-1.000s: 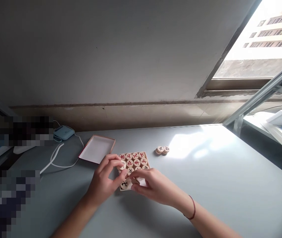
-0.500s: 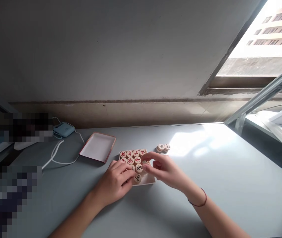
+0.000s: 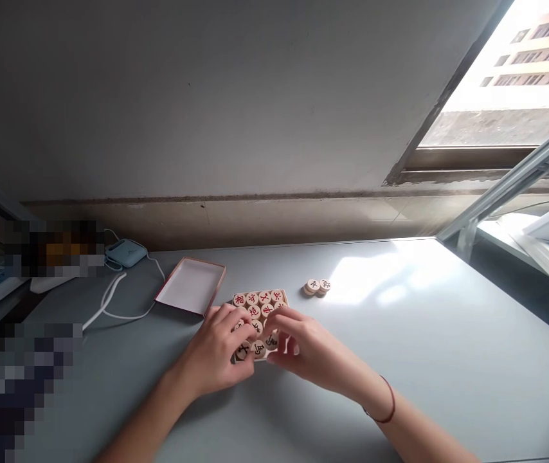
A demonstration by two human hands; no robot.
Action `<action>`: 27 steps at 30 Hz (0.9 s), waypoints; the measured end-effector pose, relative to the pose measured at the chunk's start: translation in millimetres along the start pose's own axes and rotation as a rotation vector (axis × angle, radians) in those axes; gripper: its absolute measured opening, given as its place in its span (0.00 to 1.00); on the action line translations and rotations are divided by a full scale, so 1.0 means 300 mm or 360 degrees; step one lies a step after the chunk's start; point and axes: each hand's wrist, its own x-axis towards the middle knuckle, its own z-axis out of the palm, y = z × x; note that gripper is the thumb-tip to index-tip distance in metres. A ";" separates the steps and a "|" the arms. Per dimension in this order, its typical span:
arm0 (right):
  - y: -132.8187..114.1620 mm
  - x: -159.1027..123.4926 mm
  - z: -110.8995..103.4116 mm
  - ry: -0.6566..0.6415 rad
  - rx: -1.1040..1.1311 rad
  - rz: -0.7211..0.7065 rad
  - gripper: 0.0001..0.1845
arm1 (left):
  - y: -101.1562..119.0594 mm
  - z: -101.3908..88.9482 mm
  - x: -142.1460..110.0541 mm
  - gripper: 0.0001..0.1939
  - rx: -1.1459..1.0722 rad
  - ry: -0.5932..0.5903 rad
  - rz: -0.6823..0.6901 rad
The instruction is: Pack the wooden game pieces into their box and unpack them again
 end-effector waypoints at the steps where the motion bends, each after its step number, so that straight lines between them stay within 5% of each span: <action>1: -0.002 -0.001 0.013 -0.0004 -0.0041 -0.0036 0.09 | -0.006 -0.007 0.002 0.07 -0.0005 0.0003 -0.0018; 18: 0.004 0.005 0.031 0.0087 -0.0441 -0.0071 0.09 | -0.016 0.006 0.005 0.10 -0.0025 -0.0029 0.0036; 24: 0.122 0.033 -0.076 0.0569 -0.0839 0.0050 0.16 | -0.006 0.019 0.006 0.06 0.0088 0.0071 0.0075; 27: 0.197 0.045 -0.107 0.0545 -0.1075 0.0237 0.20 | 0.003 0.027 0.007 0.09 0.0150 0.0126 0.0169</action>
